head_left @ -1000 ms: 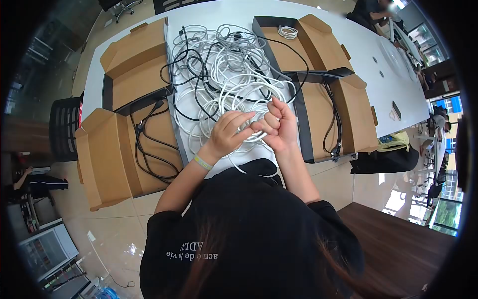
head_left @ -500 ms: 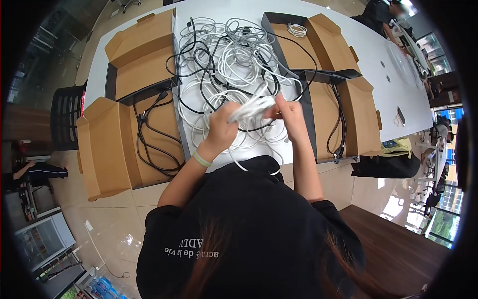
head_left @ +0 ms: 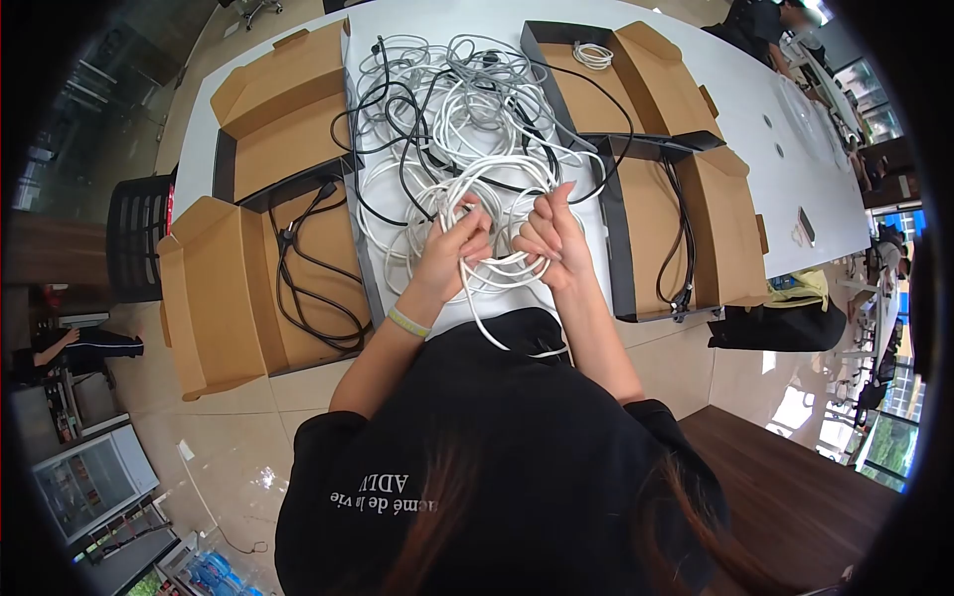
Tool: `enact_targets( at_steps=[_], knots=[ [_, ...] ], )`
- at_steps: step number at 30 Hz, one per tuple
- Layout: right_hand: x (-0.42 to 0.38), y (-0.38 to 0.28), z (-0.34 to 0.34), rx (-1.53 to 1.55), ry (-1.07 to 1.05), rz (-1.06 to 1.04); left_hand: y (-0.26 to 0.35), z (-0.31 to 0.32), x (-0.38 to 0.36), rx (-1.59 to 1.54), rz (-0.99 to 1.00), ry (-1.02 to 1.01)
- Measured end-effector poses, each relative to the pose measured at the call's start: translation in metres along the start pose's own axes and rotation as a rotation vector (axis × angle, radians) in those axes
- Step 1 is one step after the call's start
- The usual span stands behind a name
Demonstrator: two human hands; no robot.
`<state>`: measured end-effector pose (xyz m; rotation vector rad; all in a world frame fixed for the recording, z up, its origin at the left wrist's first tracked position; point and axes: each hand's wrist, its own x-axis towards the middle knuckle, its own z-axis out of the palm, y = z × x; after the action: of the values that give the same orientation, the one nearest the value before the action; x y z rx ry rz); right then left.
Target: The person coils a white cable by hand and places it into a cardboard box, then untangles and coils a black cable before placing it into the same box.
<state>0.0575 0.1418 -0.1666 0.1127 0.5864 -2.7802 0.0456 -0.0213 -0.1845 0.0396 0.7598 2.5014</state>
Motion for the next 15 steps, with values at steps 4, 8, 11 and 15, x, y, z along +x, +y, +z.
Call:
enact_targets(
  at_steps=[4, 8, 11, 15],
  knots=[
    [0.003, -0.009, 0.003, -0.259, 0.090, 0.031, 0.005, -0.004, 0.001, 0.183, 0.076, 0.046],
    [0.005, -0.010, 0.007, -0.327, 0.257, 0.045, 0.004, 0.013, -0.002, 0.462, 0.321, 0.134],
    [0.007, -0.012, 0.000, -0.346, 0.256, 0.068, -0.001, 0.001, -0.003, 0.685, 0.404, 0.068],
    [0.008, -0.012, 0.000, -0.425, 0.278, 0.077, 0.002, -0.002, -0.003, 1.000, 0.618, 0.053]
  ],
)
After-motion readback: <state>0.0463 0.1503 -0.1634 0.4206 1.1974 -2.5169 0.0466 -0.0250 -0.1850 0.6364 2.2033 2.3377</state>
